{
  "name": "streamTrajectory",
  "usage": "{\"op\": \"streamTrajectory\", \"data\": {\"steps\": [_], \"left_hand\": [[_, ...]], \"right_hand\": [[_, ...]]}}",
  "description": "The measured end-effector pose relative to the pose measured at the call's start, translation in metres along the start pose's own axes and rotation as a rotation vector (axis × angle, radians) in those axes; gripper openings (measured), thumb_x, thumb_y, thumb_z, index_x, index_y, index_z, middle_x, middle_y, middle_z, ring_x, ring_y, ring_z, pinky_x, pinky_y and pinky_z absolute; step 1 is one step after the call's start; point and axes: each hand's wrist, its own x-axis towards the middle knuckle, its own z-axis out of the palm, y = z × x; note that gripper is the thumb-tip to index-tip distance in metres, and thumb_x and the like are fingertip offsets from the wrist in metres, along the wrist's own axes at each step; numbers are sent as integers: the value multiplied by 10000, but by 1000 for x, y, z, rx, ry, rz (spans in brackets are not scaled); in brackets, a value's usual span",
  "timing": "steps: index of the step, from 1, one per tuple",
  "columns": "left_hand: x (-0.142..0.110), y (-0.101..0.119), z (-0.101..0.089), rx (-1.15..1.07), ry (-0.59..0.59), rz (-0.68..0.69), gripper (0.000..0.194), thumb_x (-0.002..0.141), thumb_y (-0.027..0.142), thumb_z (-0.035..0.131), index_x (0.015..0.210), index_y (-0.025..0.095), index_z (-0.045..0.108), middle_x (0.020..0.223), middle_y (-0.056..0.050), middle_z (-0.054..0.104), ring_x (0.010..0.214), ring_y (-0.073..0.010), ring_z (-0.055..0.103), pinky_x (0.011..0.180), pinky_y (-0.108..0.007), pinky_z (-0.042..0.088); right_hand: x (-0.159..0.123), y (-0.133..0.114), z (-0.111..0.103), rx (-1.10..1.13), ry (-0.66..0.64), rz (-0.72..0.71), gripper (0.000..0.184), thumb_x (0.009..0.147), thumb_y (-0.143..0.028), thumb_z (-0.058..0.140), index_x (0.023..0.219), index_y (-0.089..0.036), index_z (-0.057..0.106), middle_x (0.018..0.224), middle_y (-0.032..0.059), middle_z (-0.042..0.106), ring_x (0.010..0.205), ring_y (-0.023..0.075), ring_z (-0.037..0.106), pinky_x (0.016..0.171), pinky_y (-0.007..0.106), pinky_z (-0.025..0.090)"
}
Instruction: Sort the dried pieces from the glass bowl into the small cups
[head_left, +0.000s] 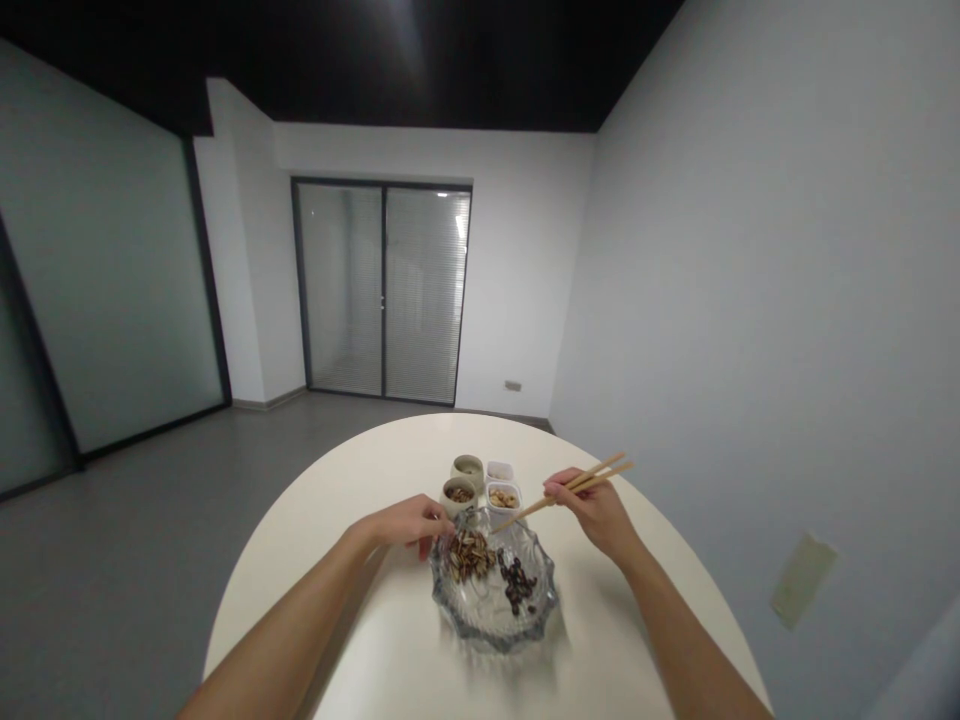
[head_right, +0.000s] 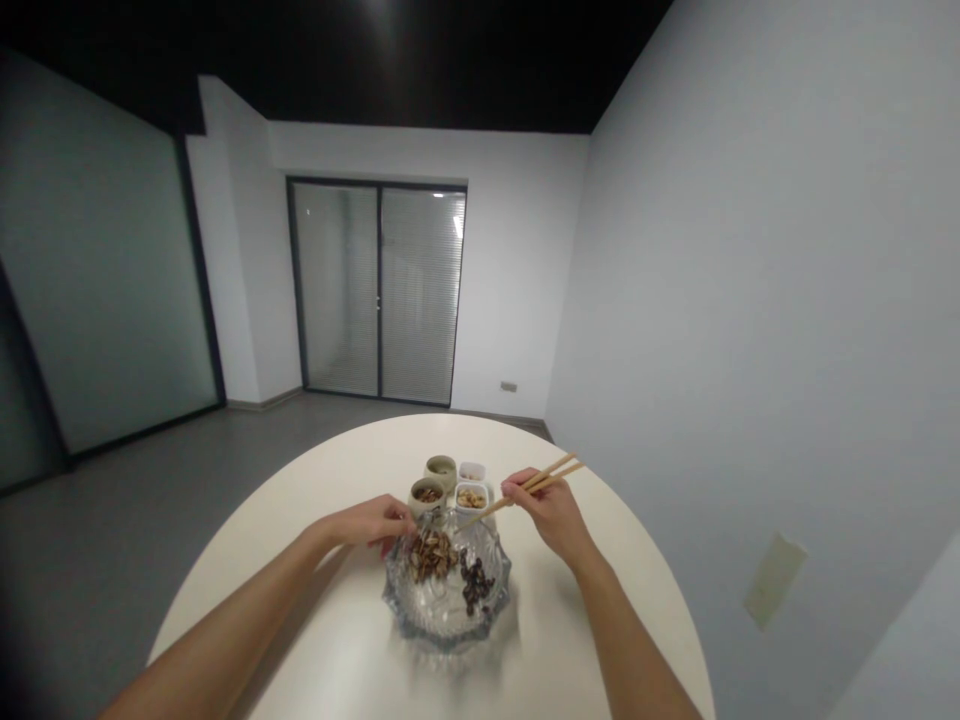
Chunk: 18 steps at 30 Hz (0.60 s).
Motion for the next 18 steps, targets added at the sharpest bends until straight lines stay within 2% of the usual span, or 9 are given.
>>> {"op": "streamTrajectory", "data": {"steps": [7, 18], "left_hand": [[-1, 3, 0, 9, -8, -8, 456, 808, 585, 547, 799, 148, 675, 548, 1, 575, 526, -154, 550, 477, -238, 324], [-2, 4, -1, 20, -5, -25, 456, 803, 587, 546, 804, 148, 669, 547, 5, 572, 508, -141, 524, 471, -236, 314]], "right_hand": [[-4, -4, 2, -74, -132, 2, 209, 808, -395, 707, 750, -198, 744, 679, 29, 714, 655, 192, 637, 606, 278, 497], [-6, -8, -2, -59, -224, 4, 233, 818, -419, 700, 793, -194, 757, 731, 47, 741, 698, 214, 666, 644, 299, 522]]}}
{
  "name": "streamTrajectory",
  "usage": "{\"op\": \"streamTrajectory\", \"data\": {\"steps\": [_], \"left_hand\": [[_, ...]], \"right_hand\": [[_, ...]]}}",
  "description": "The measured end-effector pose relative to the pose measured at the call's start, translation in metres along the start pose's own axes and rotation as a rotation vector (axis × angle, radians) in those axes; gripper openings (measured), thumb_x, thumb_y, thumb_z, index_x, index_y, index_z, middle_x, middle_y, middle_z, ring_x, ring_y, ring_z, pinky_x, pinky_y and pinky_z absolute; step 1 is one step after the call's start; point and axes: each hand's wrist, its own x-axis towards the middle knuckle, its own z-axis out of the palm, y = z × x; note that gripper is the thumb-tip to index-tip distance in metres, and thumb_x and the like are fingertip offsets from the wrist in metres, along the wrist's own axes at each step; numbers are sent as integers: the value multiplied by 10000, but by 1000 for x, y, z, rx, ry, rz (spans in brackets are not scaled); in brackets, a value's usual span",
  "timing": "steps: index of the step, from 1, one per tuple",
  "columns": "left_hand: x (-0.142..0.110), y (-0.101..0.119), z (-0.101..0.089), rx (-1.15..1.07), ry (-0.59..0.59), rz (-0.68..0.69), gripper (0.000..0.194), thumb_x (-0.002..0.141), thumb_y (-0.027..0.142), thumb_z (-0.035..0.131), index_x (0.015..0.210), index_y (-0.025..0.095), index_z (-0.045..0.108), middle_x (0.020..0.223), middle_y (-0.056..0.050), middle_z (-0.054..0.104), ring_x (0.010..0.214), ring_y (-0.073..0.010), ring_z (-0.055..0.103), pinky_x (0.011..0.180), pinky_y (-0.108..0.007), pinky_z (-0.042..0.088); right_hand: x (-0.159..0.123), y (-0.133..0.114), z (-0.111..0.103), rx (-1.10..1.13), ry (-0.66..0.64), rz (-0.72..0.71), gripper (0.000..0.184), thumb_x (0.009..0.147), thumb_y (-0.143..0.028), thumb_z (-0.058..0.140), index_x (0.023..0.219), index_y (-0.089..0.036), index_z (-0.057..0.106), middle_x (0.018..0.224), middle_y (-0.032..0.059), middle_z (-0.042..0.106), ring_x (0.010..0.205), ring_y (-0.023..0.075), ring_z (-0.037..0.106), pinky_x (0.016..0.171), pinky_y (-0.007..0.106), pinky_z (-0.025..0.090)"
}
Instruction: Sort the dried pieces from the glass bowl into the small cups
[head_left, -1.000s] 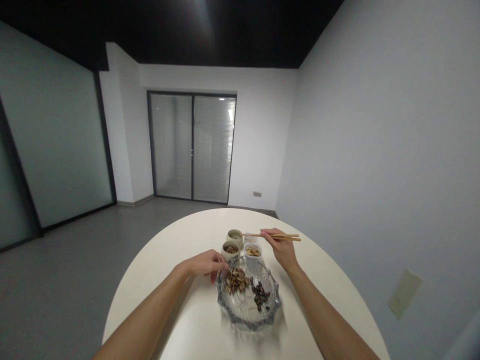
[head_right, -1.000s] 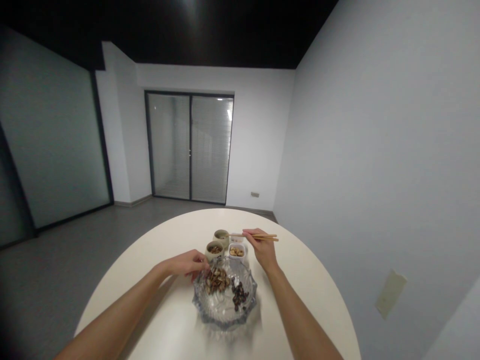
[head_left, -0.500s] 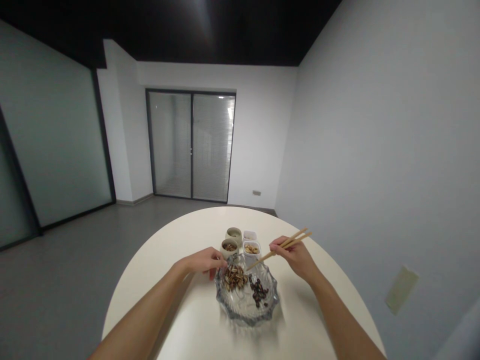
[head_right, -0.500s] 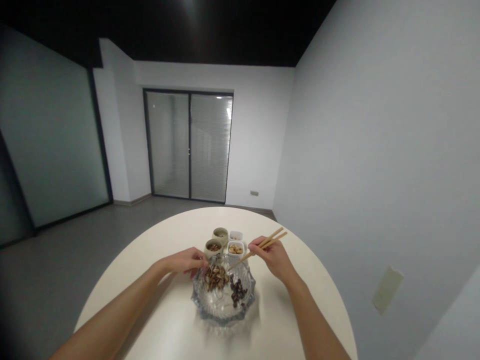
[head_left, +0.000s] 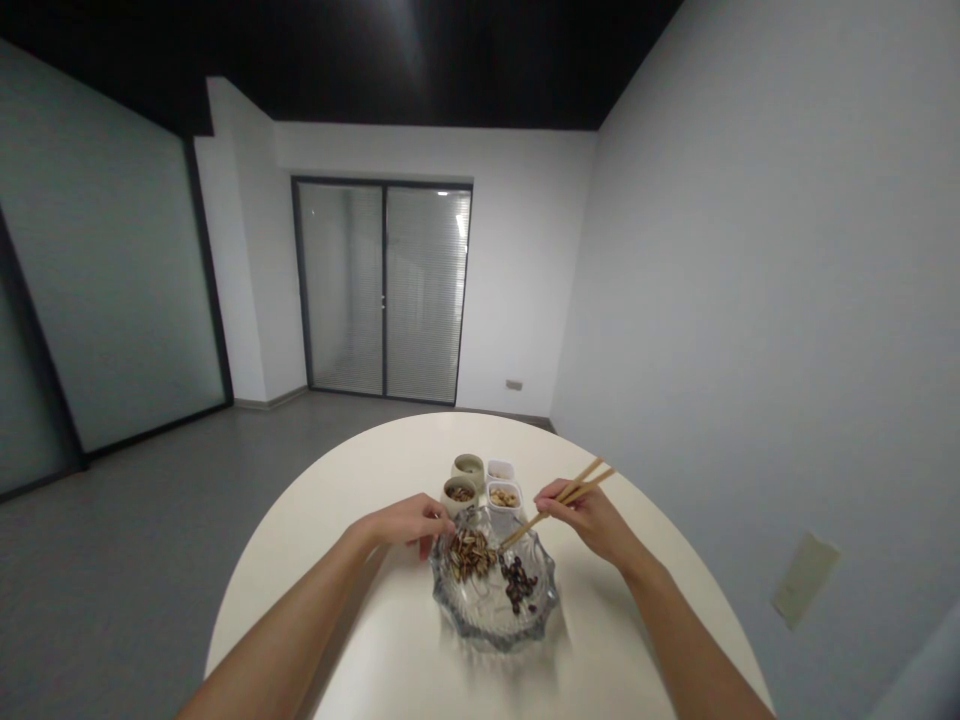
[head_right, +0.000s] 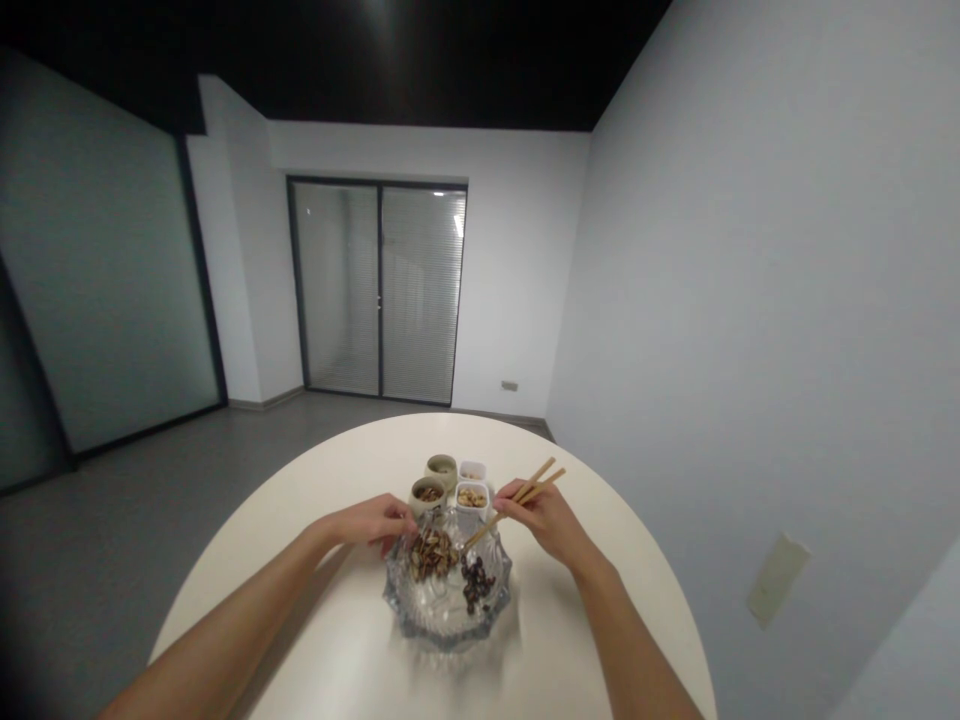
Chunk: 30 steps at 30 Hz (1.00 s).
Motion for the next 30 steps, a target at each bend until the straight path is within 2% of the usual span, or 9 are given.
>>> {"op": "streamTrajectory", "data": {"steps": [20, 30], "left_hand": [[2, -5, 0, -24, 4, 31, 412, 827, 532, 557, 803, 138, 679, 536, 6, 564, 498, -140, 547, 448, -227, 310], [1, -3, -1, -18, 10, 28, 411, 811, 540, 558, 790, 142, 658, 551, 2, 576, 481, -131, 508, 445, -230, 308]], "right_hand": [[-2, 3, 0, -50, -41, -63, 235, 851, -425, 699, 845, -197, 756, 764, 49, 729, 722, 205, 661, 652, 296, 516], [-3, 3, -3, -76, -63, -67, 257, 861, -453, 690, 885, -207, 763, 826, 57, 740, 792, 218, 671, 733, 318, 528]]}}
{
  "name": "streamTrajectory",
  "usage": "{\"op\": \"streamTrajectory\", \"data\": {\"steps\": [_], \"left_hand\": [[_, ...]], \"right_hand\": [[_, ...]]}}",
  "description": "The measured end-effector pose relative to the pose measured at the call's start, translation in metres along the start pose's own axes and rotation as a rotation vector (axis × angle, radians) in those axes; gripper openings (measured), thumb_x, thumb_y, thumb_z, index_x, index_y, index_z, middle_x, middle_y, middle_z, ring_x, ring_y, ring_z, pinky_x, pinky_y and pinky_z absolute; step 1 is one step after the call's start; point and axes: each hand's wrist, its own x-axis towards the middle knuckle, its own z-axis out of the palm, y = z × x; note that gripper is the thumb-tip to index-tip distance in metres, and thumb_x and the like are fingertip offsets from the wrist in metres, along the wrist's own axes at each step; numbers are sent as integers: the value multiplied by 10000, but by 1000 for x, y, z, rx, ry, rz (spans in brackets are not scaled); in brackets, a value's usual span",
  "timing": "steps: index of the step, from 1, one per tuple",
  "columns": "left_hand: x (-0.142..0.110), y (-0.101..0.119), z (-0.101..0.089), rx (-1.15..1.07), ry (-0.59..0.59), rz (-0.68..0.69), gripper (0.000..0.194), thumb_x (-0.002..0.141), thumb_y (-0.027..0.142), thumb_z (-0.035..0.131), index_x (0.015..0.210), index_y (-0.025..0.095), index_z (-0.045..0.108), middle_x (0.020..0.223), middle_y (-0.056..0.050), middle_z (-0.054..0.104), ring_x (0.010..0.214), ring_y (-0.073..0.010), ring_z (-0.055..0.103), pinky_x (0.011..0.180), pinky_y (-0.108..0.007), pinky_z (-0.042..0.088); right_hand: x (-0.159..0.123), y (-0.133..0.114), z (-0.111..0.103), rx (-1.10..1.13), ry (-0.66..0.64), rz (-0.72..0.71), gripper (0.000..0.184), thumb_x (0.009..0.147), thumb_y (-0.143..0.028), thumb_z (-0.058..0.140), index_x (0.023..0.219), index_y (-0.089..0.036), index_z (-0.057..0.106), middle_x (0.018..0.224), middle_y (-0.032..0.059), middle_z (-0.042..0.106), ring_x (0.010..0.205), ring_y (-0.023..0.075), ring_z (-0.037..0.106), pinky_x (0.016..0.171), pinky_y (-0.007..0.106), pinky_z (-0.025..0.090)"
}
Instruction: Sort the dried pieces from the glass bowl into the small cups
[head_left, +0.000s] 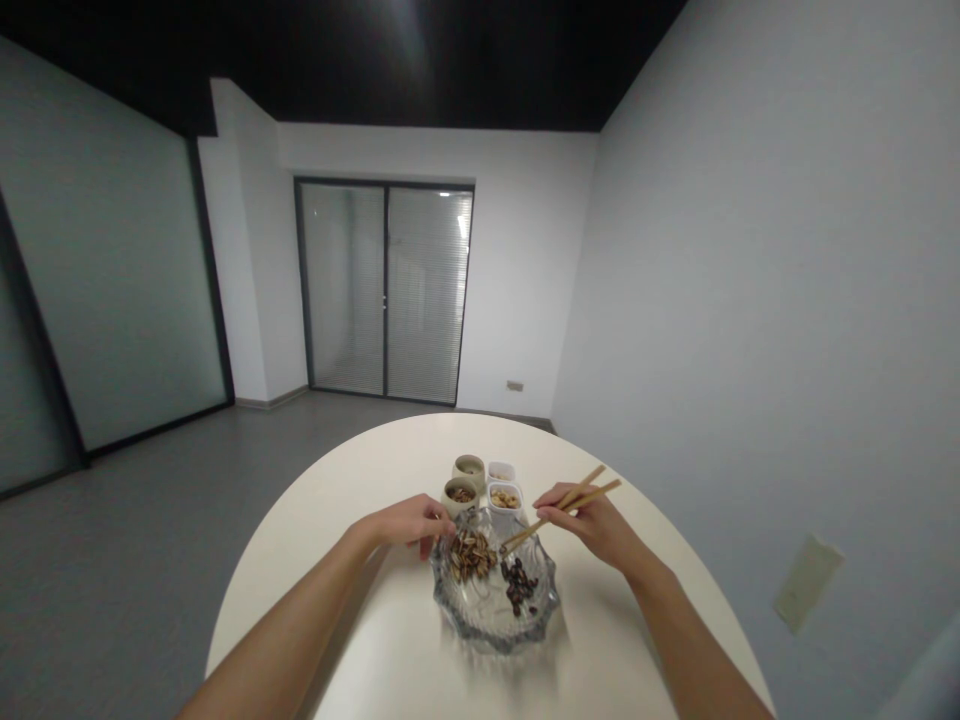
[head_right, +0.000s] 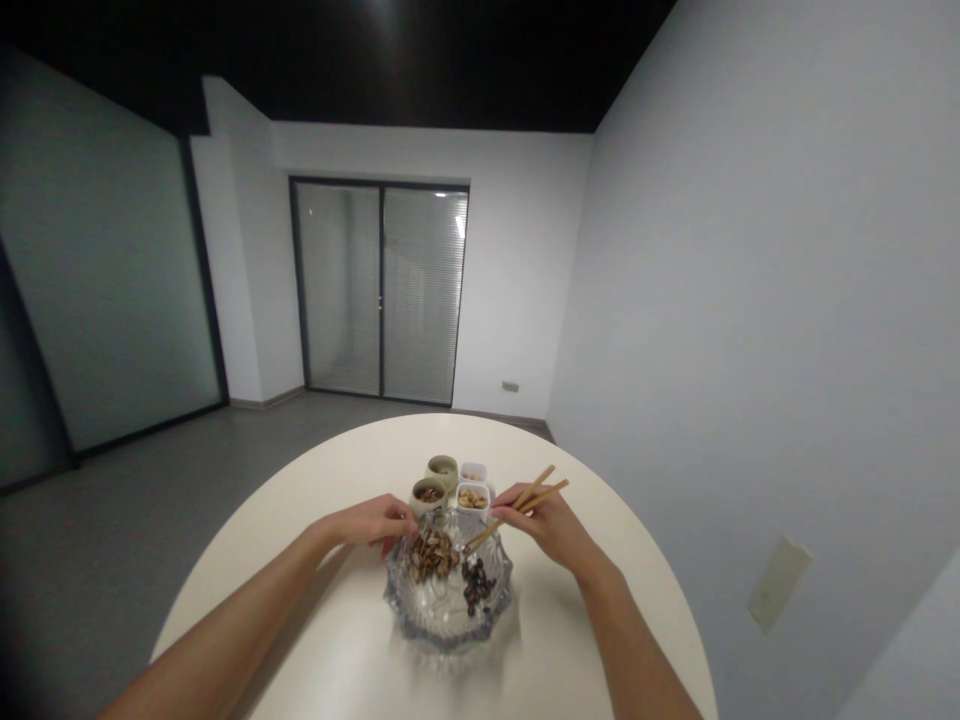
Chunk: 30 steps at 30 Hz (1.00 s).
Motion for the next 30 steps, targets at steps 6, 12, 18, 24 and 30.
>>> {"op": "streamTrajectory", "data": {"steps": [6, 12, 18, 24, 30], "left_hand": [[-1, 2, 0, -2, -2, 0, 415, 811, 537, 546, 806, 140, 664, 552, 4, 568, 504, -142, 535, 454, -228, 315], [-2, 4, 0, 4, -2, -11, 430, 813, 556, 548, 804, 142, 666, 551, 3, 569, 513, -145, 538, 467, -230, 313], [-2, 4, 1, 1, -2, -10, 425, 814, 558, 552, 791, 146, 654, 529, 8, 564, 479, -132, 498, 455, -230, 301], [0, 0, -1, -5, -13, 3, 429, 820, 554, 559, 785, 141, 669, 545, 1, 575, 503, -139, 520, 452, -229, 312], [0, -2, 0, -19, -11, 7, 415, 822, 546, 564, 796, 146, 671, 529, 12, 568, 475, -131, 509, 445, -227, 306]], "right_hand": [[0, -4, 0, 9, -12, -17, 301, 861, -478, 689, 861, -185, 759, 799, 67, 723, 752, 204, 652, 692, 303, 516], [0, -6, 0, 16, 16, -26, 307, 850, -491, 695, 837, -191, 759, 776, 64, 719, 737, 204, 648, 686, 310, 520], [2, 0, 2, 48, 114, -52, 244, 850, -438, 708, 839, -201, 768, 801, 69, 723, 758, 209, 655, 708, 320, 529], [7, 6, 6, 93, 238, -52, 208, 826, -412, 726, 808, -209, 771, 766, 56, 714, 715, 200, 647, 648, 307, 525], [21, 8, 9, 194, 346, -42, 218, 787, -419, 761, 792, -202, 776, 694, 46, 702, 626, 178, 625, 559, 283, 513]]}}
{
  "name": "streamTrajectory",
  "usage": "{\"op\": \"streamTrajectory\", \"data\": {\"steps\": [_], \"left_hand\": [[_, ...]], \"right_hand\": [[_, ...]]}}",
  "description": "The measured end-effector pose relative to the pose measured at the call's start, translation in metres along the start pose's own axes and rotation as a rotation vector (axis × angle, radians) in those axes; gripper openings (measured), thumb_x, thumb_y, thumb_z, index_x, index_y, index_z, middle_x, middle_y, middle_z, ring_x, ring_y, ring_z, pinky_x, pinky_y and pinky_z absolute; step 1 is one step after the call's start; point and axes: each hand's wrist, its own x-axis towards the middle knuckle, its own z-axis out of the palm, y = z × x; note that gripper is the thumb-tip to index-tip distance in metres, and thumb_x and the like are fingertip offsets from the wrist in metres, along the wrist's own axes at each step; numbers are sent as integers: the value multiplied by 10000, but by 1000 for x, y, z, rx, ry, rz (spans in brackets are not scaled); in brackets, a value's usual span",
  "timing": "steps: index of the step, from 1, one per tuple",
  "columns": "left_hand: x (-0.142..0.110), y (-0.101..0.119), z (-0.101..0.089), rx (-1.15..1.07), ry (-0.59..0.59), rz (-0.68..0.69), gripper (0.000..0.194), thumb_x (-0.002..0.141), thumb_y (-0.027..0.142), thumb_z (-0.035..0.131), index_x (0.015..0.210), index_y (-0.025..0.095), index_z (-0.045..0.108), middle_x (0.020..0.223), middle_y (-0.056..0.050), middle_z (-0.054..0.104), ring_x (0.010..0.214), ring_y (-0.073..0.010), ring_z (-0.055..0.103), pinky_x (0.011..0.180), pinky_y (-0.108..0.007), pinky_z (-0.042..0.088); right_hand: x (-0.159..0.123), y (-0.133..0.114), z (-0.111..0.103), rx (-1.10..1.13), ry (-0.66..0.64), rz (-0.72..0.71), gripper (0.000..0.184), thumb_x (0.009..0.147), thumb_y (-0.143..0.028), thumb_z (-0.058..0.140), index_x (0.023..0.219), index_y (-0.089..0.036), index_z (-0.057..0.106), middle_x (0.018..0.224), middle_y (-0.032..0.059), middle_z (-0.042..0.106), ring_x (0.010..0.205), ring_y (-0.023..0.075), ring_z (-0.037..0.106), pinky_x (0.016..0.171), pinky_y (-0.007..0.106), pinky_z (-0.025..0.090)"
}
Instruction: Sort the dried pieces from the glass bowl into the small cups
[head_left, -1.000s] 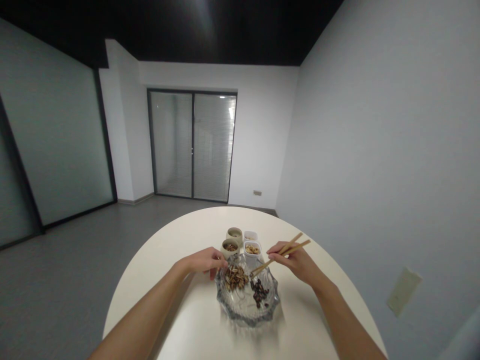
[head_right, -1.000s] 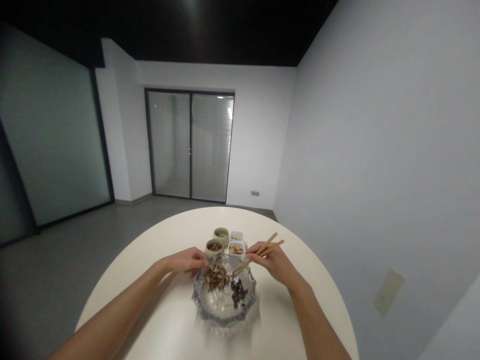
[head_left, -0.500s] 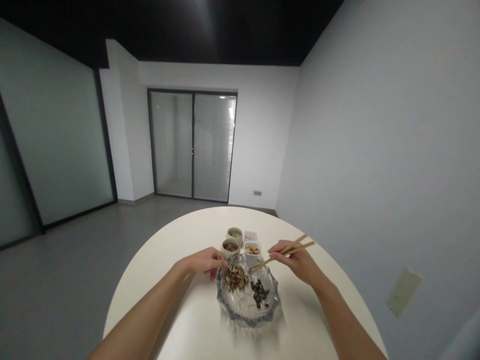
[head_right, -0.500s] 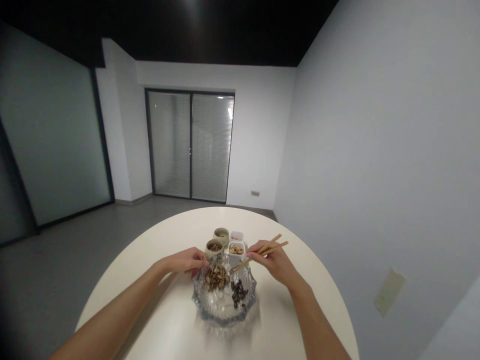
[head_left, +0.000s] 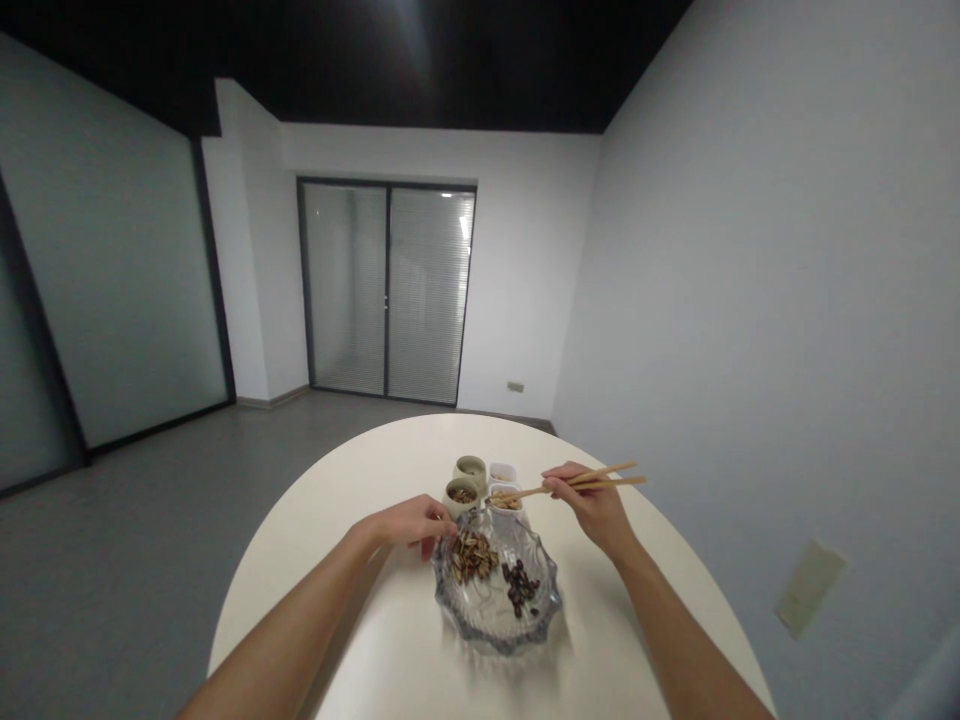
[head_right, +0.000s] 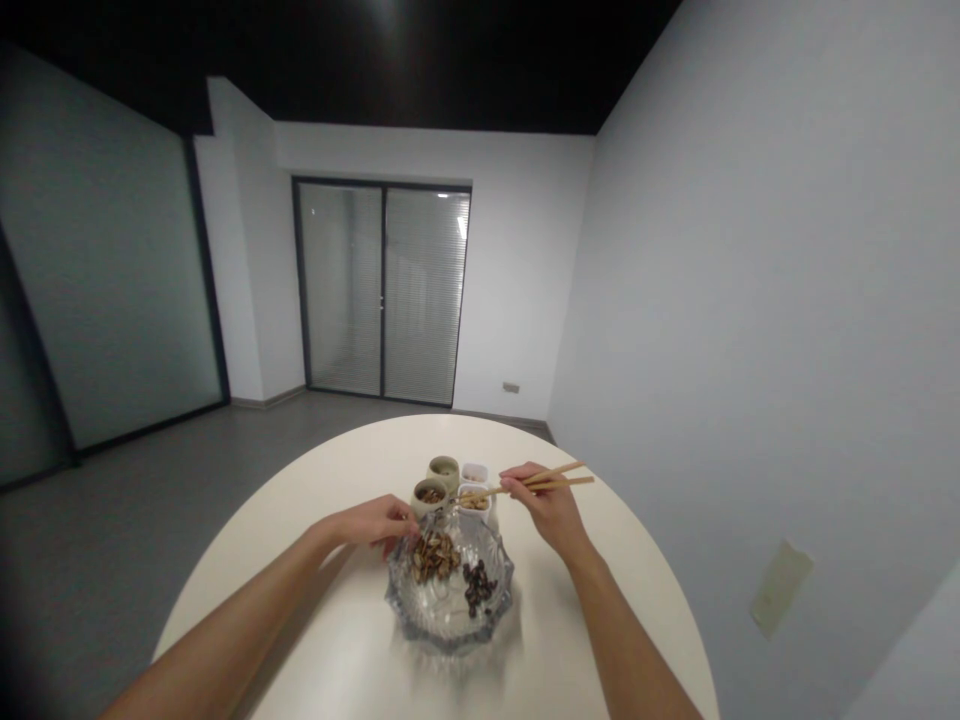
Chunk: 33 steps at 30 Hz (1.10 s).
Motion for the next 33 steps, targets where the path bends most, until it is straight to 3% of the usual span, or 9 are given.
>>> {"op": "streamTrajectory", "data": {"steps": [11, 18, 25, 33], "left_hand": [[0, 1, 0, -5, 3, 18, 380, 827, 501, 552, 775, 141, 663, 521, 11, 567, 454, -119, 504, 433, -220, 303], [1, -1, -1, 8, 4, 2, 401, 826, 524, 554, 802, 140, 670, 569, 2, 596, 504, -132, 544, 446, -218, 321], [1, 0, -1, 13, -2, -3, 430, 816, 550, 554, 801, 138, 675, 586, -7, 600, 515, -139, 542, 458, -230, 321], [3, -3, 0, 15, -2, 4, 438, 821, 557, 545, 801, 138, 669, 544, 3, 573, 485, -137, 520, 452, -234, 312]], "right_hand": [[41, 25, 29, 71, 123, -6, 289, 754, -475, 769, 795, -189, 763, 756, 67, 735, 658, 203, 651, 561, 317, 563], [47, 42, 41, 25, 75, 19, 366, 773, -530, 737, 818, -168, 764, 792, 83, 743, 693, 206, 659, 600, 319, 566], [40, 50, 39, -40, 41, 43, 399, 787, -557, 718, 836, -163, 766, 859, 97, 748, 758, 218, 666, 625, 322, 560], [29, 30, 24, 29, 70, 61, 383, 764, -538, 745, 813, -159, 750, 728, 71, 726, 668, 200, 649, 567, 308, 553]]}}
